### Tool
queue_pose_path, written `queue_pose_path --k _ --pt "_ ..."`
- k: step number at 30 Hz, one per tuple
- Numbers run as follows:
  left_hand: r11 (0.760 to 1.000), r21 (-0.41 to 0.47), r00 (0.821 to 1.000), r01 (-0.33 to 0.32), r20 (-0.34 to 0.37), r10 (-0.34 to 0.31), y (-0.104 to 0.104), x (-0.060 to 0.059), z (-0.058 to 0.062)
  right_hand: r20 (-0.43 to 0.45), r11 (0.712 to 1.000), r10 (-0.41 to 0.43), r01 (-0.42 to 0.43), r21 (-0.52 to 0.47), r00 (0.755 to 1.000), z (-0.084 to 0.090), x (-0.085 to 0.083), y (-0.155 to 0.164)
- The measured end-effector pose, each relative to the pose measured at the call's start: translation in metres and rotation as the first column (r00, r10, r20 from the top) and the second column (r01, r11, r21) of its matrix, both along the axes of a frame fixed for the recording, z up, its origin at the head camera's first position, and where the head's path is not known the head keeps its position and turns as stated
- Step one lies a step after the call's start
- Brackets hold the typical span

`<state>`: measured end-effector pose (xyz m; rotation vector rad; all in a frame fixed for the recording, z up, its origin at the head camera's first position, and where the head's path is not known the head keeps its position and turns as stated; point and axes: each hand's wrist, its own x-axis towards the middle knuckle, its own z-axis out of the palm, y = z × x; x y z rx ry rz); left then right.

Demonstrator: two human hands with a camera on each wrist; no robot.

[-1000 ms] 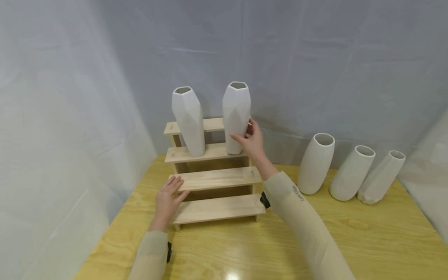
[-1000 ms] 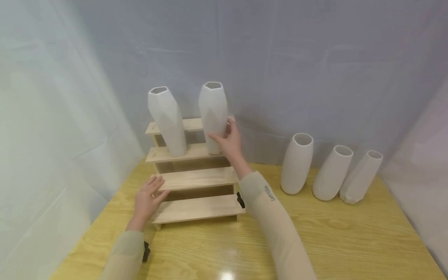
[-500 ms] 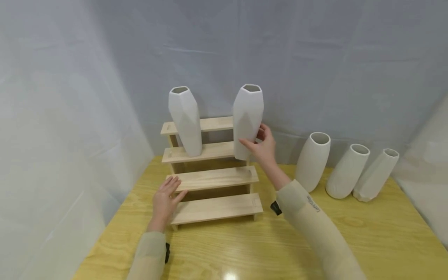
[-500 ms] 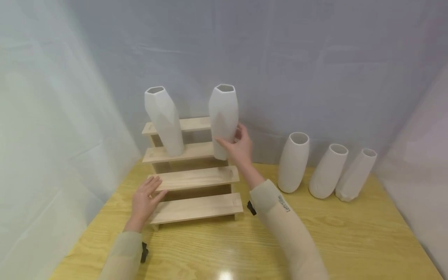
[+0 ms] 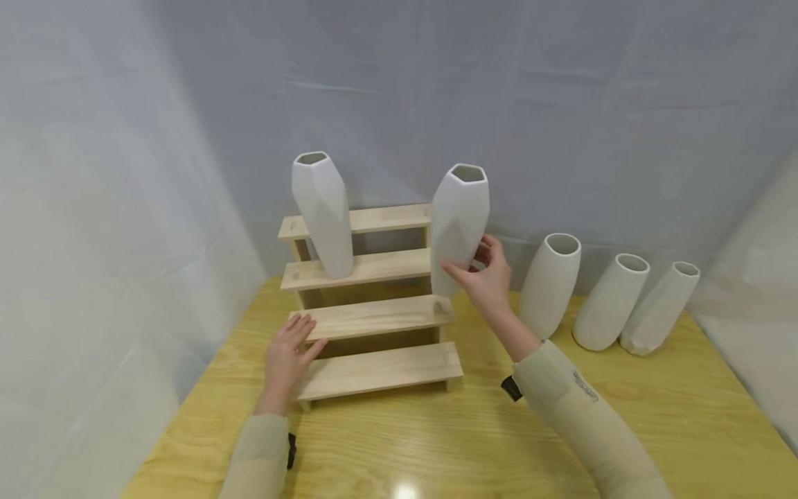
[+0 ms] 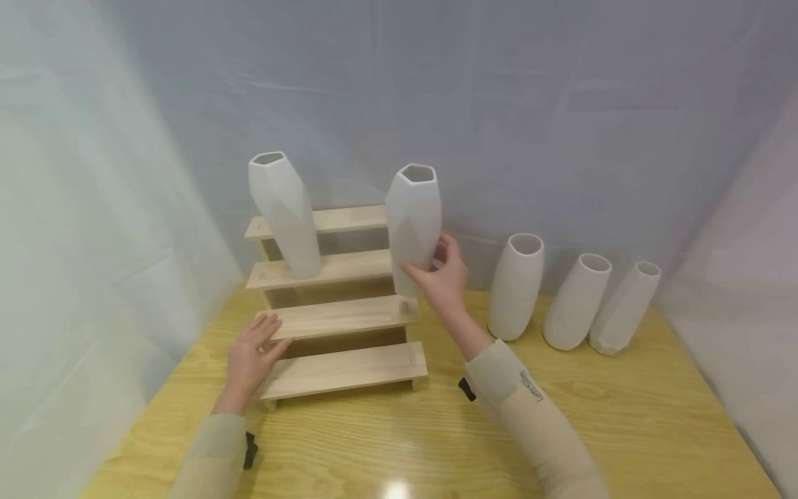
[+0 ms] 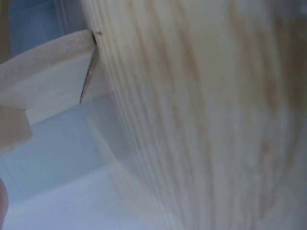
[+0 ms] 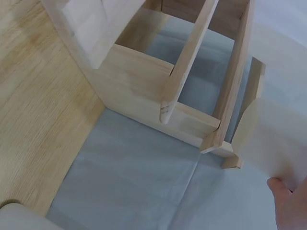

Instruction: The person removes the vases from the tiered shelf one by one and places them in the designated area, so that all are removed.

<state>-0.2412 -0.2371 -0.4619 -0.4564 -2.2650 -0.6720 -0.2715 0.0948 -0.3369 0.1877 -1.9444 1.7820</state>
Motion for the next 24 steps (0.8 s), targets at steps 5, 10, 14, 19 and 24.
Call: queue_pose_path --k 5,10,14,19,24 --pt "1.000 -0.004 1.000 0.003 -0.003 -0.003 0.001 0.000 -0.001 0.002 1.000 -0.004 0.004 -0.028 1.000 -0.004 0.010 0.008" --pt "1.000 -0.009 0.999 0.013 -0.039 -0.014 -0.001 -0.002 -0.002 0.006 0.999 0.018 -0.018 -0.031 1.000 0.000 0.029 0.013" --pt "1.000 -0.009 0.998 0.023 -0.058 -0.023 -0.002 -0.002 -0.001 -0.002 1.000 0.018 -0.018 0.001 1.000 0.002 0.045 0.016" --pt "1.000 0.006 0.999 0.024 -0.047 -0.024 -0.004 -0.002 -0.001 -0.009 0.999 0.000 0.000 0.032 1.000 -0.005 0.054 0.023" --pt "1.000 0.010 0.999 0.019 -0.029 -0.019 -0.005 -0.003 -0.002 0.021 0.998 -0.034 0.032 0.050 0.999 -0.013 0.061 0.032"
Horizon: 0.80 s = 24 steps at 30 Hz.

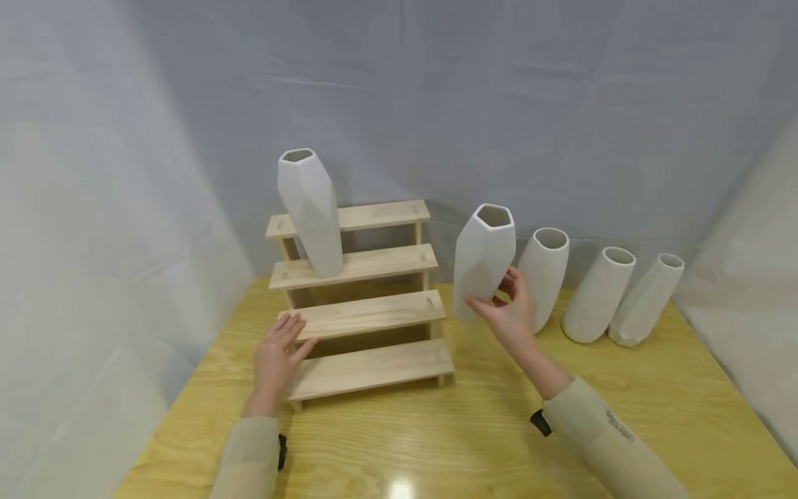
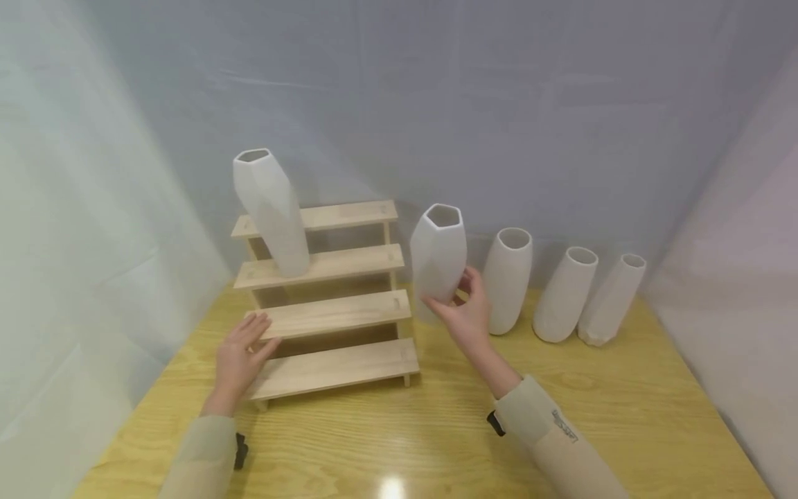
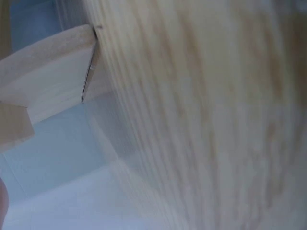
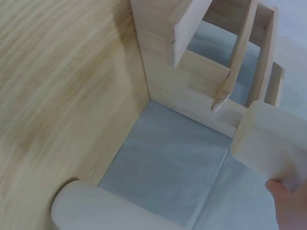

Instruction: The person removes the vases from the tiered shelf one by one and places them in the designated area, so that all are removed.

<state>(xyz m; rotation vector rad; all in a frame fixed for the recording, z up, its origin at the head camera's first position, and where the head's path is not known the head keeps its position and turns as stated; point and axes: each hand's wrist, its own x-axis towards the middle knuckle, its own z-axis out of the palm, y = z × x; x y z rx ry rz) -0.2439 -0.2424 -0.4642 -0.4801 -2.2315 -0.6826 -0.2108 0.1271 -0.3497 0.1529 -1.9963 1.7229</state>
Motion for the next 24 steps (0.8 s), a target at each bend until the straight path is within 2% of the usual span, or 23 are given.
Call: queue_pose_path --k 7,15,18,24 --pt "1.000 -0.009 0.999 0.006 -0.038 -0.006 0.001 -0.001 -0.002 0.020 0.999 -0.024 0.024 0.026 1.000 -0.012 0.007 0.016" --pt "1.000 -0.013 0.998 0.009 -0.062 -0.009 0.000 -0.002 -0.001 -0.009 0.997 -0.061 0.062 0.043 0.998 -0.049 -0.001 0.045" --pt "1.000 -0.011 0.998 0.006 -0.060 -0.007 0.001 -0.001 0.000 -0.015 0.997 -0.071 0.071 0.019 0.997 -0.054 0.002 0.053" --pt "1.000 -0.017 0.999 -0.008 -0.036 0.007 0.001 -0.001 0.000 0.031 0.992 -0.120 0.119 0.033 0.992 -0.063 0.007 0.073"
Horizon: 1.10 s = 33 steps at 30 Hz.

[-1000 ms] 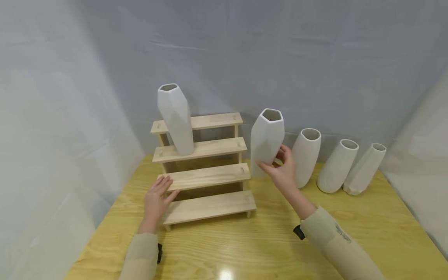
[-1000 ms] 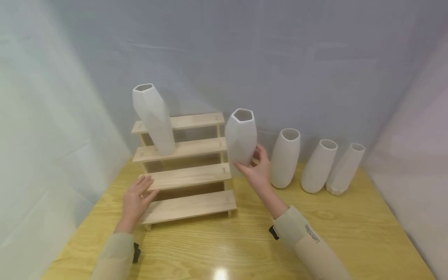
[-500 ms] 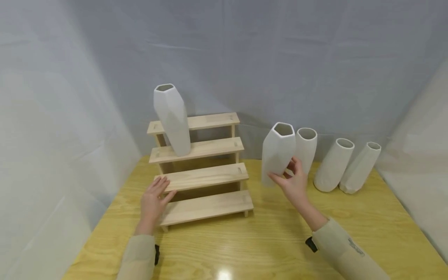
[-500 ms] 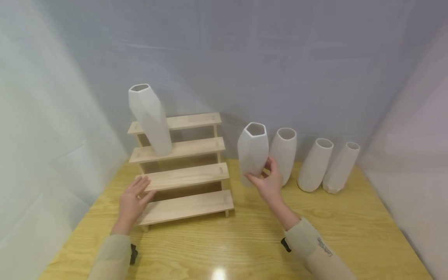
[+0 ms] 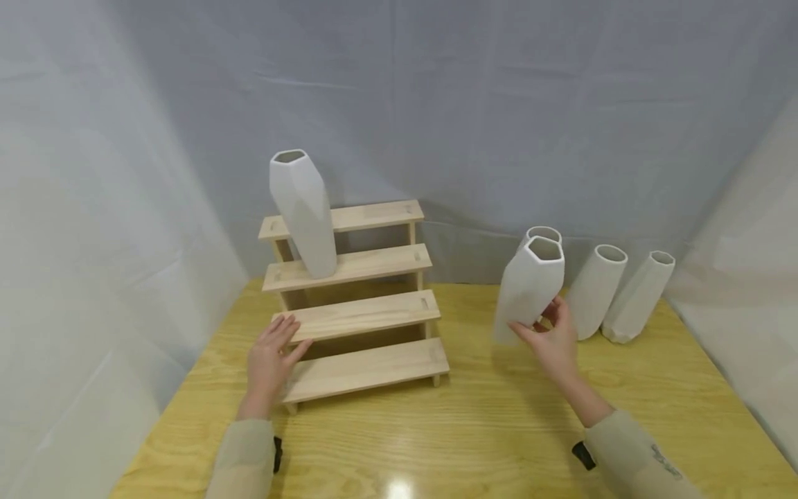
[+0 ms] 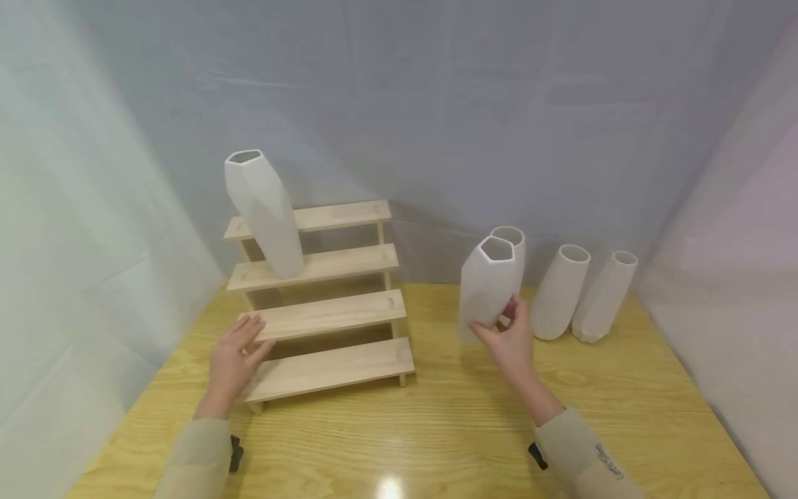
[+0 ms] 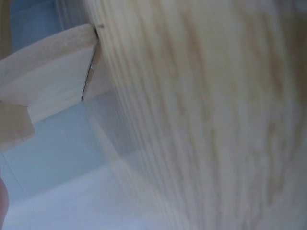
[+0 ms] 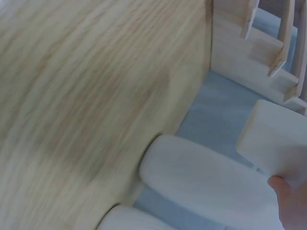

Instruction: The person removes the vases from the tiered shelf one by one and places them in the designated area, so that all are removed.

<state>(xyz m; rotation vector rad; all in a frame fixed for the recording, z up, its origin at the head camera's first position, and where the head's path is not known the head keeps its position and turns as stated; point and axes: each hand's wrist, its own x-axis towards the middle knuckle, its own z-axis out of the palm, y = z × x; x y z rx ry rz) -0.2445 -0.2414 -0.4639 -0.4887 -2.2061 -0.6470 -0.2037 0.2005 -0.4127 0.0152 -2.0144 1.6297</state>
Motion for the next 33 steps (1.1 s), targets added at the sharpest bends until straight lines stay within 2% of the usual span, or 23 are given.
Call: queue_pose_path --k 3,5,8,10,13,17,20,26,33 --pt "1.000 0.005 1.000 0.002 0.003 -0.002 0.001 0.000 0.001 -0.014 1.000 -0.008 0.008 0.012 1.000 -0.014 -0.002 0.016" --pt "1.000 0.009 1.000 0.003 0.002 -0.003 0.001 0.000 0.001 -0.046 1.000 -0.001 0.001 0.011 0.999 -0.037 -0.012 0.034" --pt "1.000 0.009 1.000 0.003 0.002 -0.003 0.000 0.000 0.000 -0.061 0.996 -0.046 0.050 0.076 0.997 -0.077 -0.030 0.065" --pt "1.000 0.004 1.000 0.003 0.005 -0.003 0.000 0.000 -0.001 -0.069 0.991 -0.078 0.085 0.106 0.995 -0.096 -0.039 0.082" --pt "1.000 0.005 1.000 0.004 0.007 -0.004 0.000 -0.001 -0.001 -0.066 0.990 -0.102 0.108 0.096 0.993 -0.094 -0.033 0.090" --pt "1.000 0.000 1.000 0.001 0.006 -0.001 0.000 -0.001 -0.001 -0.017 0.988 -0.131 0.132 0.075 0.991 -0.076 -0.015 0.091" --pt "1.000 -0.005 1.000 -0.004 0.017 0.004 -0.001 -0.001 -0.001 0.039 0.975 -0.196 0.191 0.112 0.980 -0.082 -0.013 0.101" --pt "1.000 -0.004 1.000 -0.006 0.023 0.006 -0.001 0.000 -0.002 0.041 0.935 -0.300 0.286 0.211 0.953 -0.113 -0.024 0.134" --pt "1.000 -0.005 1.000 0.001 0.014 -0.001 -0.001 -0.001 -0.001 0.001 0.888 -0.357 0.339 0.309 0.934 -0.118 -0.021 0.154"
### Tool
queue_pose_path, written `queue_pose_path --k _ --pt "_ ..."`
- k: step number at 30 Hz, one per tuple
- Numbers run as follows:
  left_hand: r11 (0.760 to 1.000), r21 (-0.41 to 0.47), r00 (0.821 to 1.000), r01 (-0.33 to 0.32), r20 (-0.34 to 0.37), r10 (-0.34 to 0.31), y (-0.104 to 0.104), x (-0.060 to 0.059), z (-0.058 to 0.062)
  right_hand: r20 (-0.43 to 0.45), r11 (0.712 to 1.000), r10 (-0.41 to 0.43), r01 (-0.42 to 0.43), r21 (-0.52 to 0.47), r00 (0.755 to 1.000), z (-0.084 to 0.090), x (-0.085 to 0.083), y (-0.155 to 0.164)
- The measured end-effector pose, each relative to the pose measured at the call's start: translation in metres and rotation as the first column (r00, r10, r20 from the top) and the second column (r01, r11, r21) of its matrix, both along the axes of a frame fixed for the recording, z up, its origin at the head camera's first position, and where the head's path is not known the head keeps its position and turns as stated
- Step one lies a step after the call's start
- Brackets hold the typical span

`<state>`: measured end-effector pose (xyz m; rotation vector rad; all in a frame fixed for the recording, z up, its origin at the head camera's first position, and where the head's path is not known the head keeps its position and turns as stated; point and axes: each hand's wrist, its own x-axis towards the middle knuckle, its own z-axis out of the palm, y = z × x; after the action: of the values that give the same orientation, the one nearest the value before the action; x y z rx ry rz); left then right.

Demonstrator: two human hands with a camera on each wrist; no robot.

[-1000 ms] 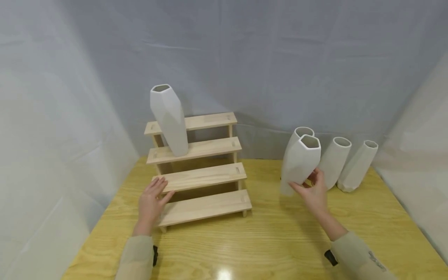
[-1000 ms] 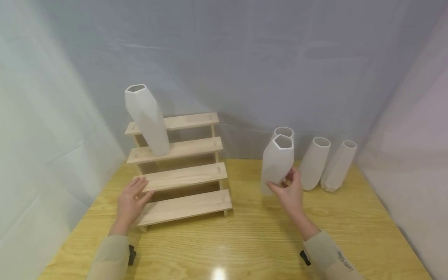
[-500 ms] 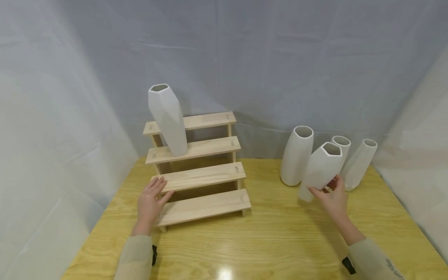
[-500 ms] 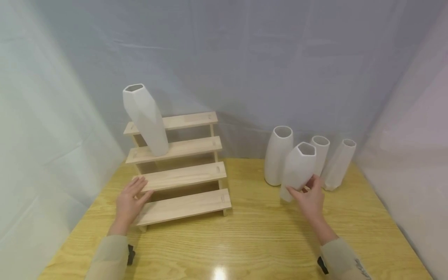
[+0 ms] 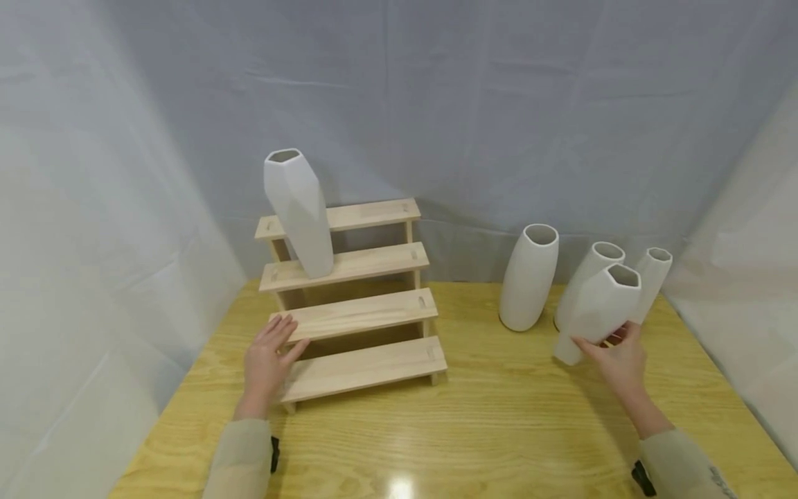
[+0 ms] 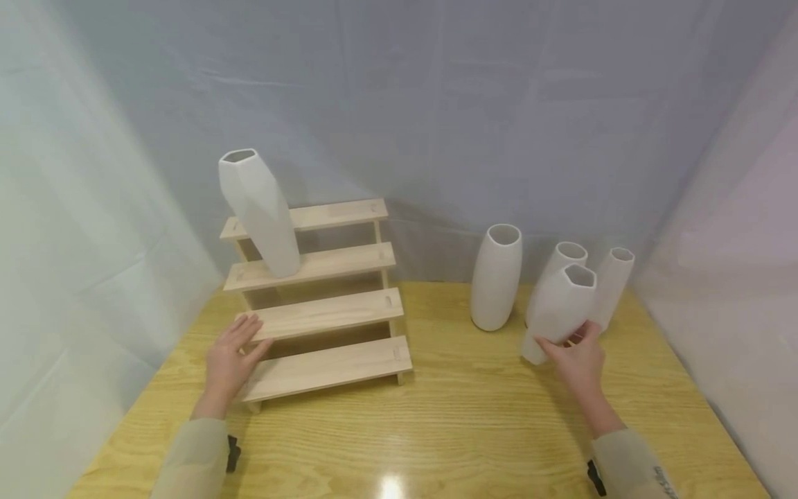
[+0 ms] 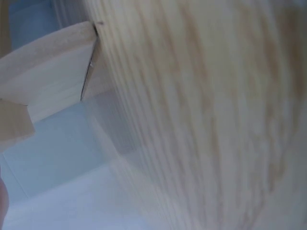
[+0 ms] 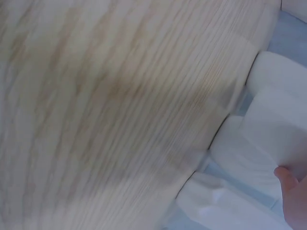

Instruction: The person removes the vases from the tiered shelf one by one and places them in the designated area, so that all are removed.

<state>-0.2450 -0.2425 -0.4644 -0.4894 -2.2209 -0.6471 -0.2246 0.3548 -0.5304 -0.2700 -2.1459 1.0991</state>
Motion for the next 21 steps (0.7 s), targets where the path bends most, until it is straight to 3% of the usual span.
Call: queue_pose_path --k 12,13,19,21 --pt "1.000 0.003 1.000 0.006 -0.014 -0.006 0.000 -0.001 0.000 0.132 0.999 -0.052 0.051 0.013 0.990 0.002 0.008 0.017" --pt "1.000 0.002 1.000 0.006 -0.014 -0.006 0.000 -0.001 0.000 0.145 0.999 -0.053 0.051 0.019 0.988 0.006 0.010 0.016" --pt "1.000 0.014 1.000 0.011 -0.012 -0.010 0.000 -0.001 -0.001 0.239 0.998 -0.048 0.056 -0.029 0.970 0.063 0.037 -0.014" --pt "1.000 0.018 1.000 0.012 -0.012 -0.011 0.000 -0.001 0.000 0.244 0.997 -0.054 0.064 -0.033 0.968 0.070 0.040 -0.018"
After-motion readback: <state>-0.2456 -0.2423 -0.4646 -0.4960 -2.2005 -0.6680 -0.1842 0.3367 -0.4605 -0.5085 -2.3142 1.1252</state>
